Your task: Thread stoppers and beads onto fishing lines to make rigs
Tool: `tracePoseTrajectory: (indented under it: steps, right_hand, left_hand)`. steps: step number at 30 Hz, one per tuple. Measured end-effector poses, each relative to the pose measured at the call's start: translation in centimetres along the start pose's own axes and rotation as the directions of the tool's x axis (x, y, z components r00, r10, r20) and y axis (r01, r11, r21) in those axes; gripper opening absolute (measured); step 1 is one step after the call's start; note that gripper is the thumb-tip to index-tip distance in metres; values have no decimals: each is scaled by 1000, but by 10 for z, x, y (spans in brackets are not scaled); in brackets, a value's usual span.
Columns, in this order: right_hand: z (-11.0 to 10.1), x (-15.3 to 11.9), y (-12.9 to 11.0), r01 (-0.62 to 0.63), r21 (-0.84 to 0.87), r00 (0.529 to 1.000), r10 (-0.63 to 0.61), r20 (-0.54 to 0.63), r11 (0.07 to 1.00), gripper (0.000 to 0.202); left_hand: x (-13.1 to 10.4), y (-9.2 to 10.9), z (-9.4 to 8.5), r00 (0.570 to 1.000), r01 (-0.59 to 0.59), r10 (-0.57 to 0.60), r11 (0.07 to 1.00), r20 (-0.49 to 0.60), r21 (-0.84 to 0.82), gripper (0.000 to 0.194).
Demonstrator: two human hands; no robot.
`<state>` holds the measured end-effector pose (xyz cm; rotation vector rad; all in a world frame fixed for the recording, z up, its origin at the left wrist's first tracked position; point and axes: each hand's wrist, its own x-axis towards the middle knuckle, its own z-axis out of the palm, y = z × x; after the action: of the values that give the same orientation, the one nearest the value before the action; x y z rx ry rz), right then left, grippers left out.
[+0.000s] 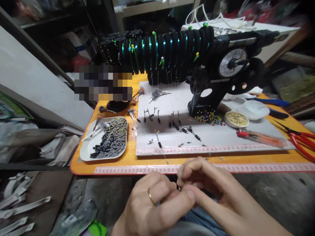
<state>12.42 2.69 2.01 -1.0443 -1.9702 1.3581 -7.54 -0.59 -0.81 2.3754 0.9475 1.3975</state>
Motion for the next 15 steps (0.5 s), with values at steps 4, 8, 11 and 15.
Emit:
tracePoseTrajectory:
  steps: [4, 8, 11, 15]
  right_hand:
    - [5, -3, 2, 199, -251, 967, -232, -109, 947, 28]
    - [10, -6, 5, 257, -382, 926, -340, -166, 888, 35]
    - [13, -8, 4, 274, -454, 911, -380, -160, 848, 37]
    - [14, -11, -1, 254, -427, 908, -366, -204, 868, 33]
  left_hand:
    - [-7, -6, 14, 971, 74, -93, 993, -221, -96, 59]
    - [-13, -7, 21, 918, 124, -175, 979, -355, -162, 62]
    - [-13, -6, 19, 912, 123, -177, 979, -371, -165, 70]
    - [-10, -4, 19, 910, 123, -187, 974, -369, -191, 81]
